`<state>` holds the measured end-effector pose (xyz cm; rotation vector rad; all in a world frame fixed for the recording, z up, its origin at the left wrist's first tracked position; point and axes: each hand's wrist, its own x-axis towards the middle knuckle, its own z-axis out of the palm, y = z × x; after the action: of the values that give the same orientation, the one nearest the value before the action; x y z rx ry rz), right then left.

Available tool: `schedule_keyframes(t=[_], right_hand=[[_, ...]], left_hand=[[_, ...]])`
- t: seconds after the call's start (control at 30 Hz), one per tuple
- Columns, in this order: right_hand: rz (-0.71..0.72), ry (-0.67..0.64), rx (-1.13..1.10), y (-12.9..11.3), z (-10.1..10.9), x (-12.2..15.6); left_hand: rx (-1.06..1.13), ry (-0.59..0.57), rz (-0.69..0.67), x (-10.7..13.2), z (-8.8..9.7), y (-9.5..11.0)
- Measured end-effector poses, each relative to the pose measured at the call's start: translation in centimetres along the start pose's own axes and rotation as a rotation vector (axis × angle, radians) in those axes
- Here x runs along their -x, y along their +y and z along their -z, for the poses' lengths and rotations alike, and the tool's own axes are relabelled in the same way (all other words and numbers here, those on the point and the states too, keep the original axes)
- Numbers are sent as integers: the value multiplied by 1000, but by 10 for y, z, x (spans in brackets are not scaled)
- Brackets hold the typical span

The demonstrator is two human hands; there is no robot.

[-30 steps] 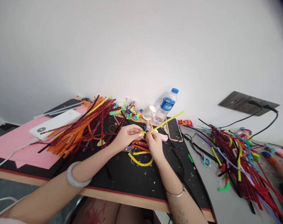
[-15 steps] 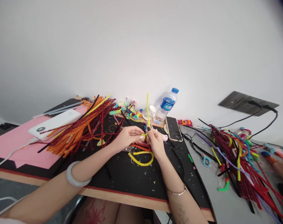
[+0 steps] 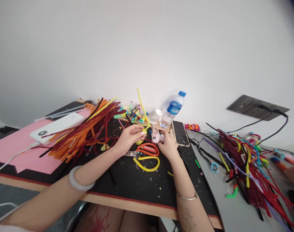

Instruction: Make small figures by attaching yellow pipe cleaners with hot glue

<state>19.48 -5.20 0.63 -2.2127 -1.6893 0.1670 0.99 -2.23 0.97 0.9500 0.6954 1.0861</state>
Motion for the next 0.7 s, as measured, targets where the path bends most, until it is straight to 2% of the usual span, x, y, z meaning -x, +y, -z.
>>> schedule_keyframes(t=[0.13,0.27,0.4,0.47,0.53,0.63,0.7], right_hand=[[-21,39,67,-2,-1,4],[-54,192,102,-1,-1,5],[-54,364,16,-1,1,2],[9,413,-112,-1,1,1],[93,395,-330,-1,0,-1],[174,295,-699,-2,-2,-2],[187,216,-864,-2,-4,-2]], left_hand=[[2,15,2,-1,1,0],[39,13,0,-2,3,-1],[80,29,-19,-4,5,-1],[100,56,-30,-5,6,-1],[129,91,-34,-6,7,-1],[170,142,-37,-8,10,-1],[189,157,-42,-9,11,-1]])
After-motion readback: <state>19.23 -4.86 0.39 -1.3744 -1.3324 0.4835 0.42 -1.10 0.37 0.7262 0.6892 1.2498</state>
